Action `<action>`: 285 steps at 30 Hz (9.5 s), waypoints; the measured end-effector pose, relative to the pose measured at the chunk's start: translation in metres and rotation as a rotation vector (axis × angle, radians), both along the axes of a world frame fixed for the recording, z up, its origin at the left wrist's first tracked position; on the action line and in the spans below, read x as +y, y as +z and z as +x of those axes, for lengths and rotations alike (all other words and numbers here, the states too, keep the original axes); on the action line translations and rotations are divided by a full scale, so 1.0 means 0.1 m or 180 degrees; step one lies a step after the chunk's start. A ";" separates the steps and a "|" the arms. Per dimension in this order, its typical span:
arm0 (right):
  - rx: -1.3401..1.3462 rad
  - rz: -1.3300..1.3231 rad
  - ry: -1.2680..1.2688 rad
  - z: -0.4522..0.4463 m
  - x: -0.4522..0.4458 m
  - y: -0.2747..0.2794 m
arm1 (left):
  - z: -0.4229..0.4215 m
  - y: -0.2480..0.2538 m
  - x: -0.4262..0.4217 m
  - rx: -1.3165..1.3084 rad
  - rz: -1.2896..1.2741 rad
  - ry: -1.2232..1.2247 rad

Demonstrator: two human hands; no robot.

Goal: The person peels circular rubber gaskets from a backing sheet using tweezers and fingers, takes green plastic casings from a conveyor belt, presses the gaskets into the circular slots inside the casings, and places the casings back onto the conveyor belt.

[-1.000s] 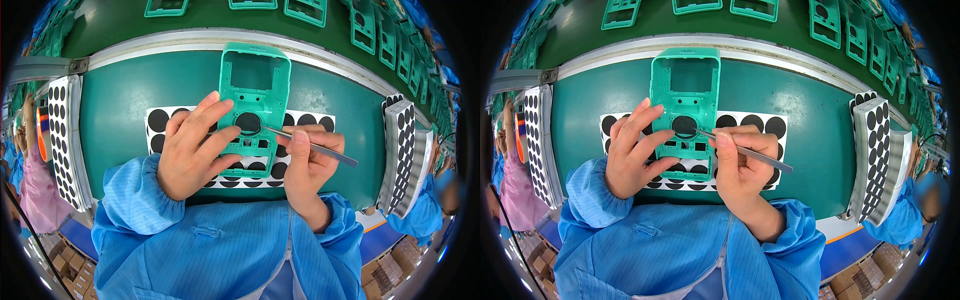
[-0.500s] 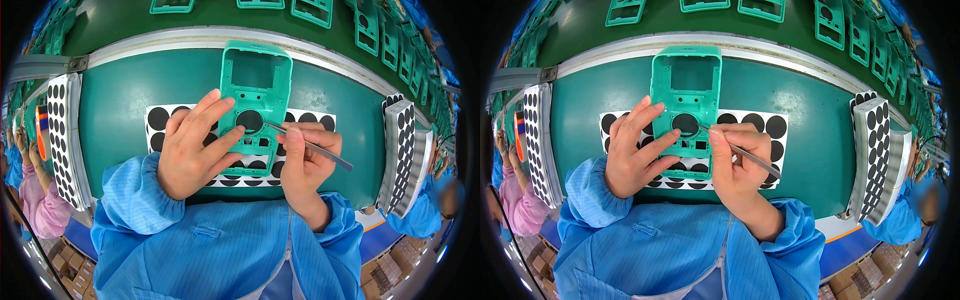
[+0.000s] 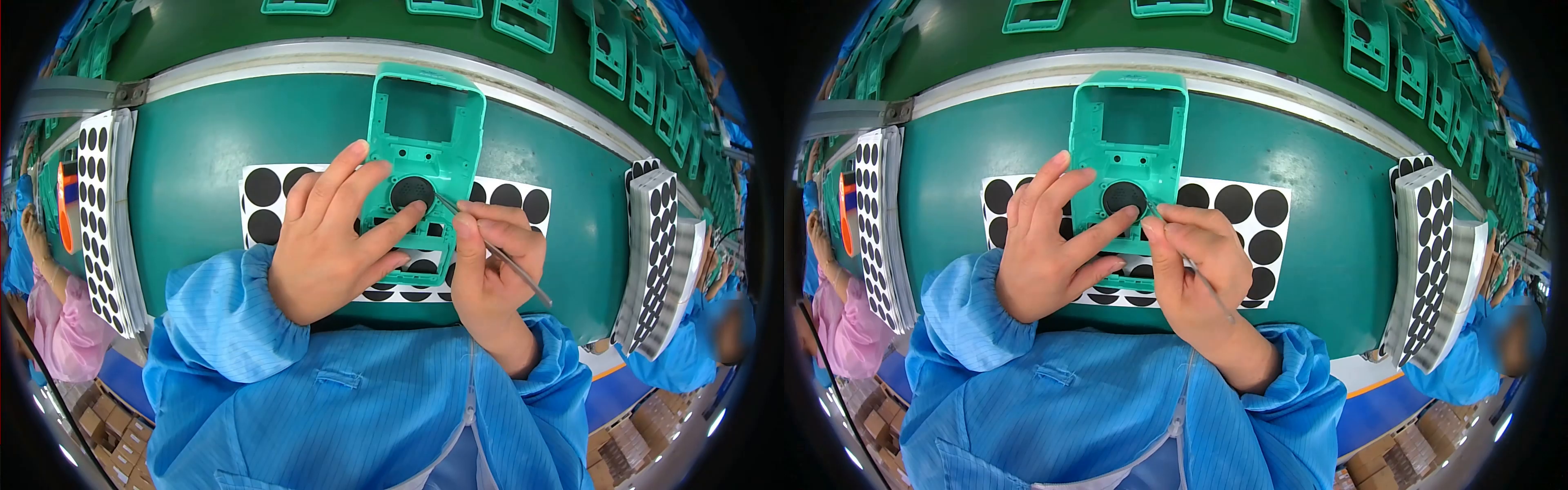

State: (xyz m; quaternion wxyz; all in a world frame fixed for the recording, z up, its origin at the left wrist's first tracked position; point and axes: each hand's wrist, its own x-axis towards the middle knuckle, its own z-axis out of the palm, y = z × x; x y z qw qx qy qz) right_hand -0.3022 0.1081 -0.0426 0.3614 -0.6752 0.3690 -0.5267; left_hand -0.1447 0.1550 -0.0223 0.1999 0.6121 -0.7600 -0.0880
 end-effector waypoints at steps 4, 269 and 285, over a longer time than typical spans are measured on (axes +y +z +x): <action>0.0614 -0.0562 0.0168 -0.01 -0.01 0.04 | -0.03 -0.03 -0.01 -0.0173 -0.0129 0.0069; -0.0678 0.0857 0.0363 0.20 0.34 0.23 | 0.58 0.19 0.26 0.0665 0.0077 -0.0440; -0.0439 0.0690 0.0268 0.27 0.33 0.22 | 0.59 0.19 0.26 0.0584 0.0023 -0.0434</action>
